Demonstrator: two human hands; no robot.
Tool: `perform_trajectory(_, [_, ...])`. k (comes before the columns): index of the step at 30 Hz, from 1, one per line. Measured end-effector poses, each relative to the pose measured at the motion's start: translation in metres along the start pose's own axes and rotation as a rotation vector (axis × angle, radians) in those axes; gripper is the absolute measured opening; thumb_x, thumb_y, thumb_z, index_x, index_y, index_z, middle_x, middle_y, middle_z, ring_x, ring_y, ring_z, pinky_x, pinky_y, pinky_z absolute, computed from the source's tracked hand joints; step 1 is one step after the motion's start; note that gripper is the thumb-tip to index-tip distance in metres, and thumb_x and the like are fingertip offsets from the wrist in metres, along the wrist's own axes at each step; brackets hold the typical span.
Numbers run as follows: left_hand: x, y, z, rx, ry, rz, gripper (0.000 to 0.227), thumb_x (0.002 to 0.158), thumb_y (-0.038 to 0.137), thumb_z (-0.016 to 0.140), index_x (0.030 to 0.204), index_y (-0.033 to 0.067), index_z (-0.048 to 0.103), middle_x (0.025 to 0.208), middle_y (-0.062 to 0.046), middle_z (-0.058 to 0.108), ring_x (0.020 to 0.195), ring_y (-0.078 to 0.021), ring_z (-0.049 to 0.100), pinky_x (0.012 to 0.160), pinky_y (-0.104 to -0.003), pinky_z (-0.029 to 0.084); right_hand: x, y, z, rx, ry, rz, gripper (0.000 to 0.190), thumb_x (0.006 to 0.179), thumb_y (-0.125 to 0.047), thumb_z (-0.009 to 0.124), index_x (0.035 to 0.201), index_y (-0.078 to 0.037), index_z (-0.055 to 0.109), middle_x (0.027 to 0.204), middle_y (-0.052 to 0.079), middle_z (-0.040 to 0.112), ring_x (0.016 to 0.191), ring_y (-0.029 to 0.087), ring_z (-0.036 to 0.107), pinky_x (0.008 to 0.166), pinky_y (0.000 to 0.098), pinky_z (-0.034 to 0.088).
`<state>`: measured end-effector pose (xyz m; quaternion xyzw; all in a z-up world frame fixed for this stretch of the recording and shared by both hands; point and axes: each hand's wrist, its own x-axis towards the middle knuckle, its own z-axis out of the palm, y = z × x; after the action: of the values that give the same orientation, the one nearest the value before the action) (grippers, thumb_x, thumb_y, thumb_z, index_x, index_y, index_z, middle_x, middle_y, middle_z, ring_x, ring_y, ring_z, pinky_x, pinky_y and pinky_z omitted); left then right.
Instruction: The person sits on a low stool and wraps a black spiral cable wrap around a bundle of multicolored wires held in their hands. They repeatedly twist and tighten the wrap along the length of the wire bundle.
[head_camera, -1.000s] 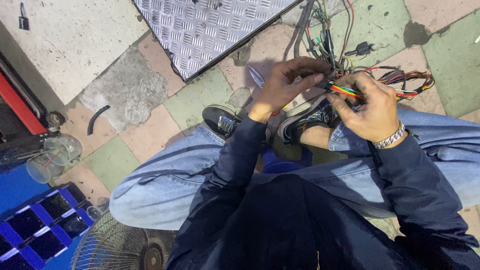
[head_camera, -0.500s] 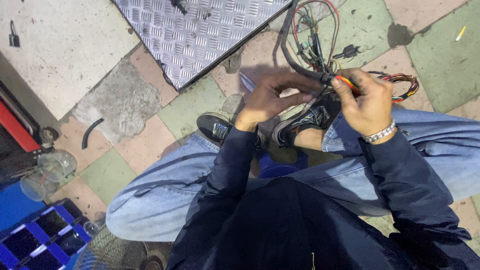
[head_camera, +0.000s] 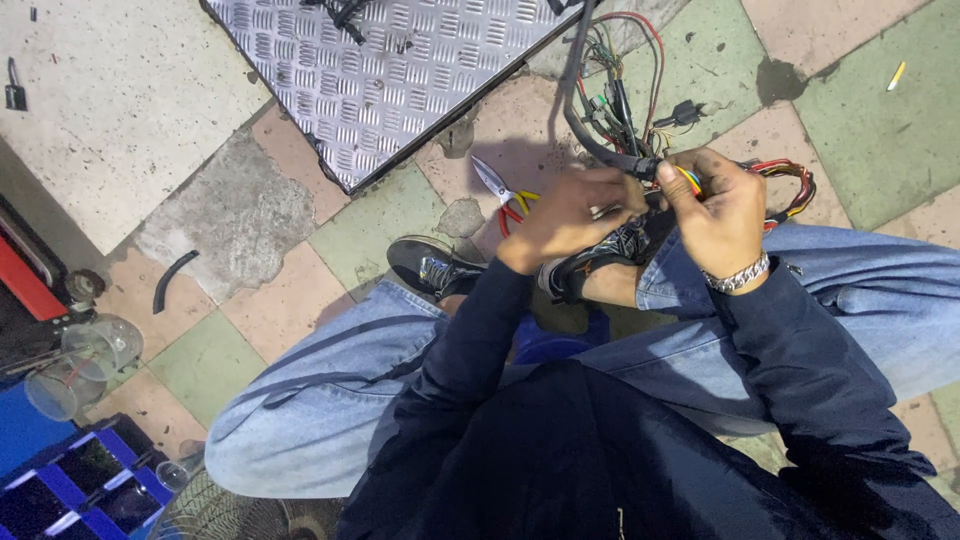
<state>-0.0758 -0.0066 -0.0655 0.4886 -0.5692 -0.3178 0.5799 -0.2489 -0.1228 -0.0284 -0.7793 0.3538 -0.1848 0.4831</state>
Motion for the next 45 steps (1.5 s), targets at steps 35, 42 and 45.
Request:
perform_trajectory(35, [0.023, -0.035, 0.014, 0.77, 0.057, 0.06, 0.031, 0.094, 0.021, 0.063, 0.121, 0.0143, 0.049, 0.099, -0.006, 0.061, 0.07, -0.0261, 0.06, 0.061, -0.041, 0.047, 0.004, -0.034, -0.024, -0.079, -0.175, 0.018, 0.043, 0.119, -0.025, 0.051, 0.079, -0.012, 0.059, 0.074, -0.004, 0.058, 0.07, 0.01, 0.051, 0.075, 0.028, 0.041])
perform_trajectory(42, [0.027, -0.024, -0.002, 0.354, 0.033, -0.012, 0.056, 0.095, 0.007, 0.081, 0.139, 0.0303, 0.055, 0.134, -0.007, 0.071, 0.131, -0.0285, 0.068, 0.111, -0.036, 0.058, 0.001, -0.034, -0.022, -0.012, -0.175, -0.041, 0.032, 0.117, -0.022, 0.055, 0.089, -0.009, 0.063, 0.075, -0.002, 0.061, 0.074, 0.011, 0.054, 0.081, 0.0277, 0.043])
perform_trajectory(45, [0.053, 0.044, -0.049, 0.17, -0.233, -0.129, 0.068, 0.09, 0.002, 0.076, 0.146, 0.0292, 0.05, 0.132, 0.001, 0.069, 0.119, -0.0151, 0.07, 0.101, -0.032, 0.057, 0.0, -0.03, -0.024, -0.008, -0.167, -0.071, 0.026, 0.117, -0.019, 0.055, 0.095, -0.007, 0.063, 0.078, 0.0, 0.062, 0.076, 0.013, 0.056, 0.081, 0.0289, 0.044])
